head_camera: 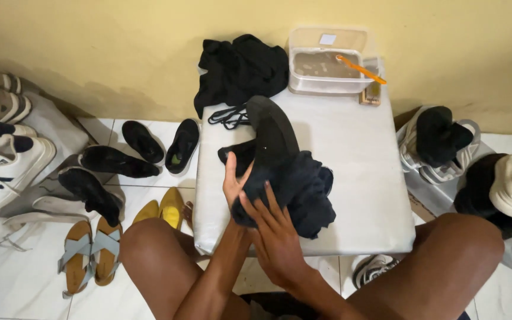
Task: The person cleans a black shoe using a toothbrush and water from a plastic container. They scrub the shoe's surface and then wipe it with a dark cloth.
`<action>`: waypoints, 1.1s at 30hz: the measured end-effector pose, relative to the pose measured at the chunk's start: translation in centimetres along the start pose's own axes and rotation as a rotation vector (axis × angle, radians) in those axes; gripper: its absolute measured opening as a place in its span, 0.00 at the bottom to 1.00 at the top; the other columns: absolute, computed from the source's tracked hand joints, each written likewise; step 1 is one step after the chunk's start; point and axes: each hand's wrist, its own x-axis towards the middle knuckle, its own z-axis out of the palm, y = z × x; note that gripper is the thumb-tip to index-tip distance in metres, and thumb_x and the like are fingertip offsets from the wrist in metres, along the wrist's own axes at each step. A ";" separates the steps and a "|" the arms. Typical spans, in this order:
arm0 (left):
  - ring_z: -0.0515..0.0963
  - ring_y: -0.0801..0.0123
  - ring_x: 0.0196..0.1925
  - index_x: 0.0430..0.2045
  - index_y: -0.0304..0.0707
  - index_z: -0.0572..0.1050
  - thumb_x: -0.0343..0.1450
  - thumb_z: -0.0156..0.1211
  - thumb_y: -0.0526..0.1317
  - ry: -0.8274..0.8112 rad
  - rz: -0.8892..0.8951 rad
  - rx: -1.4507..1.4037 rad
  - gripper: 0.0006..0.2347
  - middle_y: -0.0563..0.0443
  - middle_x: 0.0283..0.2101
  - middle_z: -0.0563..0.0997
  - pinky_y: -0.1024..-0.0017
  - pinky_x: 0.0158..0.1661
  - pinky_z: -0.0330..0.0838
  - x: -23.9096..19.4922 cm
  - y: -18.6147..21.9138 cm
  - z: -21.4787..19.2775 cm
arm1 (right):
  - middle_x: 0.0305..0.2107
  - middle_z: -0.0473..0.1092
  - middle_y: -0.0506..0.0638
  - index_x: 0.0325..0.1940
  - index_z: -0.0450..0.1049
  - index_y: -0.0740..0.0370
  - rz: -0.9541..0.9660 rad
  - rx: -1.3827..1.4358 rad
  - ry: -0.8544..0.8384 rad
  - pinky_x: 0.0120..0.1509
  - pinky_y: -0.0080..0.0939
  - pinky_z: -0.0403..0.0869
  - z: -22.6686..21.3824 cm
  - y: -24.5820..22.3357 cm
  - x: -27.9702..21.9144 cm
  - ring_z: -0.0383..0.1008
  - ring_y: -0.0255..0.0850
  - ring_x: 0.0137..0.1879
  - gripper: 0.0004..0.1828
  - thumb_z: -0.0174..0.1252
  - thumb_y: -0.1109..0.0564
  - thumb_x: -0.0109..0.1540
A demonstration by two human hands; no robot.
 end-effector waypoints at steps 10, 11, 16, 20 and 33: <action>0.72 0.52 0.66 0.64 0.34 0.69 0.76 0.48 0.62 -0.198 -0.120 -0.213 0.31 0.37 0.62 0.75 0.59 0.70 0.59 -1.5 -0.4 3.9 | 0.55 0.69 0.68 0.65 0.67 0.70 0.258 -0.293 0.482 0.69 0.63 0.69 -0.1 16.9 -15.2 0.68 0.65 0.63 0.31 0.52 0.74 0.56; 0.72 0.52 0.66 0.64 0.34 0.69 0.76 0.48 0.62 -0.199 -0.117 -0.208 0.31 0.37 0.62 0.75 0.59 0.70 0.59 -1.6 -0.4 4.0 | 0.55 0.69 0.68 0.65 0.67 0.70 0.256 -0.289 0.485 0.69 0.63 0.69 -2.8 13.5 -8.9 0.68 0.65 0.63 0.31 0.52 0.74 0.56; 0.73 0.43 0.65 0.60 0.29 0.70 0.74 0.49 0.63 -0.173 -0.068 -0.255 0.32 0.26 0.61 0.74 0.51 0.68 0.60 -1.3 -0.8 4.0 | 0.66 0.56 0.78 0.71 0.59 0.79 0.412 -0.042 0.337 0.81 0.64 0.45 -2.3 22.6 -4.5 0.48 0.72 0.76 0.28 0.40 0.72 0.65; 0.75 0.46 0.62 0.60 0.30 0.71 0.76 0.45 0.62 -0.156 -0.020 -0.191 0.31 0.31 0.61 0.75 0.52 0.67 0.61 -0.2 -0.1 1.2 | 0.54 0.72 0.60 0.55 0.79 0.64 -0.087 -0.525 0.075 0.64 0.60 0.65 -1.6 4.4 3.5 0.62 0.63 0.73 0.20 0.55 0.66 0.59; 0.70 0.49 0.68 0.63 0.31 0.69 0.76 0.47 0.64 -0.310 -0.138 -0.225 0.33 0.34 0.63 0.73 0.55 0.72 0.56 -0.5 1.6 1.3 | 0.44 0.73 0.45 0.48 0.71 0.49 0.469 -0.486 -0.250 0.53 0.49 0.70 2.8 13.4 -12.7 0.73 0.44 0.53 0.14 0.54 0.63 0.61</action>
